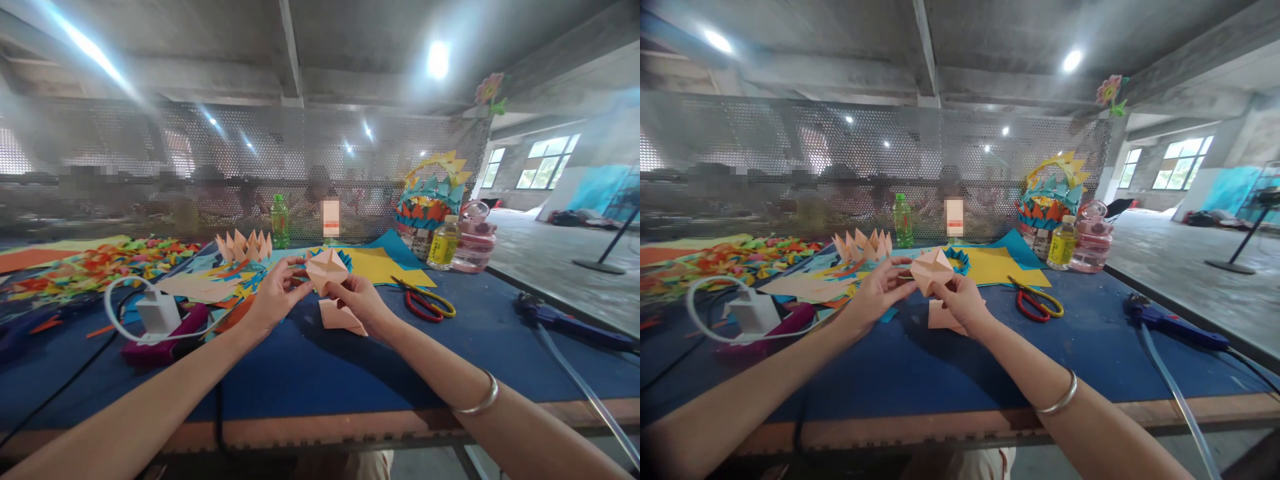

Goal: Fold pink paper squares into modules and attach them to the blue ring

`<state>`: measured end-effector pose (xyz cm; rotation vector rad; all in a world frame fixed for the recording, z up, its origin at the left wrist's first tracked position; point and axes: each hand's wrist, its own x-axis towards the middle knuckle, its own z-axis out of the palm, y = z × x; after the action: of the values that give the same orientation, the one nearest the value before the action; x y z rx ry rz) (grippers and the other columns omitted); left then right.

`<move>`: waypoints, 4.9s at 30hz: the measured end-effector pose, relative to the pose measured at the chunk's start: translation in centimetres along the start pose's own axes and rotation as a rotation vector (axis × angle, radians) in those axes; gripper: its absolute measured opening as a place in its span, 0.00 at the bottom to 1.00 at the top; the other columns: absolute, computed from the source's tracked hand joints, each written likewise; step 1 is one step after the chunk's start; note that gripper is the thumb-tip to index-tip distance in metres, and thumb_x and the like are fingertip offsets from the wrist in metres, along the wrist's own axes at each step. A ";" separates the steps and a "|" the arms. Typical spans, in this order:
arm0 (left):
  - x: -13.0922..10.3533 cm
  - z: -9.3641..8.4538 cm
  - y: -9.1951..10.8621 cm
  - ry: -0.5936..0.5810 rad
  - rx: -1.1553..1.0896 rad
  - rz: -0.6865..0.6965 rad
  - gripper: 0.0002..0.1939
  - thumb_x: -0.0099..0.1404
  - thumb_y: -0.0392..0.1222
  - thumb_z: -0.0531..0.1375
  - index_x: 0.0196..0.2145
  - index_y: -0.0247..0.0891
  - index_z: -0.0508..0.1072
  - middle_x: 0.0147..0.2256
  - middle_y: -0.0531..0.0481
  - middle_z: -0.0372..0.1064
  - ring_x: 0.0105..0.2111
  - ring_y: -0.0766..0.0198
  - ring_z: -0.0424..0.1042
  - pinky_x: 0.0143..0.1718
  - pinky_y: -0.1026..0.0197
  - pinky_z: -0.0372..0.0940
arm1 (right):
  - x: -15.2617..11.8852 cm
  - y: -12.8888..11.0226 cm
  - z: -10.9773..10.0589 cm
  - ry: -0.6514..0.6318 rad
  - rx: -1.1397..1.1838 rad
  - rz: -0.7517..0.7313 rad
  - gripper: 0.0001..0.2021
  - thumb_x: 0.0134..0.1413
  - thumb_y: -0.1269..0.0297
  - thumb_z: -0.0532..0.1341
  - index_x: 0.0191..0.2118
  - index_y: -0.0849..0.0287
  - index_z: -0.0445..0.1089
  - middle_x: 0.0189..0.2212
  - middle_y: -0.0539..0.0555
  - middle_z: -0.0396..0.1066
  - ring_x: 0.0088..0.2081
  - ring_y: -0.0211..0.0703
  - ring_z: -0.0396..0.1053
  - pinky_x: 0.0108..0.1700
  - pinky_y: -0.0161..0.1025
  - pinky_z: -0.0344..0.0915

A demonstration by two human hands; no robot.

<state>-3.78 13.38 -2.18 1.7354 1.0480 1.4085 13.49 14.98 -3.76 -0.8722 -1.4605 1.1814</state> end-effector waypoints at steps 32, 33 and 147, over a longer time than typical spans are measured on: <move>0.0 -0.3 0.2 -0.025 0.187 0.008 0.08 0.52 0.44 0.64 0.25 0.36 0.75 0.26 0.49 0.74 0.29 0.61 0.71 0.36 0.59 0.67 | -0.2 0.5 -0.2 -0.192 -0.057 -0.007 0.21 0.42 0.45 0.68 0.23 0.60 0.72 0.24 0.54 0.76 0.23 0.34 0.62 0.26 0.34 0.58; 0.0 -0.2 0.2 -0.023 0.180 0.000 0.08 0.52 0.44 0.65 0.25 0.36 0.75 0.26 0.49 0.74 0.29 0.61 0.71 0.36 0.59 0.67 | -0.2 0.5 -0.2 -0.193 -0.061 -0.007 0.21 0.43 0.44 0.68 0.23 0.60 0.72 0.23 0.54 0.76 0.23 0.34 0.62 0.26 0.34 0.58; -0.2 0.2 0.3 -0.053 -0.038 -0.343 0.13 0.43 0.45 0.71 0.18 0.33 0.74 0.17 0.51 0.68 0.18 0.68 0.63 0.23 0.65 0.57 | -0.1 1.4 -0.1 -0.294 -0.355 -0.142 0.17 0.56 0.51 0.60 0.26 0.61 0.69 0.22 0.50 0.68 0.24 0.35 0.61 0.27 0.33 0.56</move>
<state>-3.54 13.04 -2.07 1.4728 1.2138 1.1525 13.50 15.25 -5.16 -0.8368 -1.9812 0.9878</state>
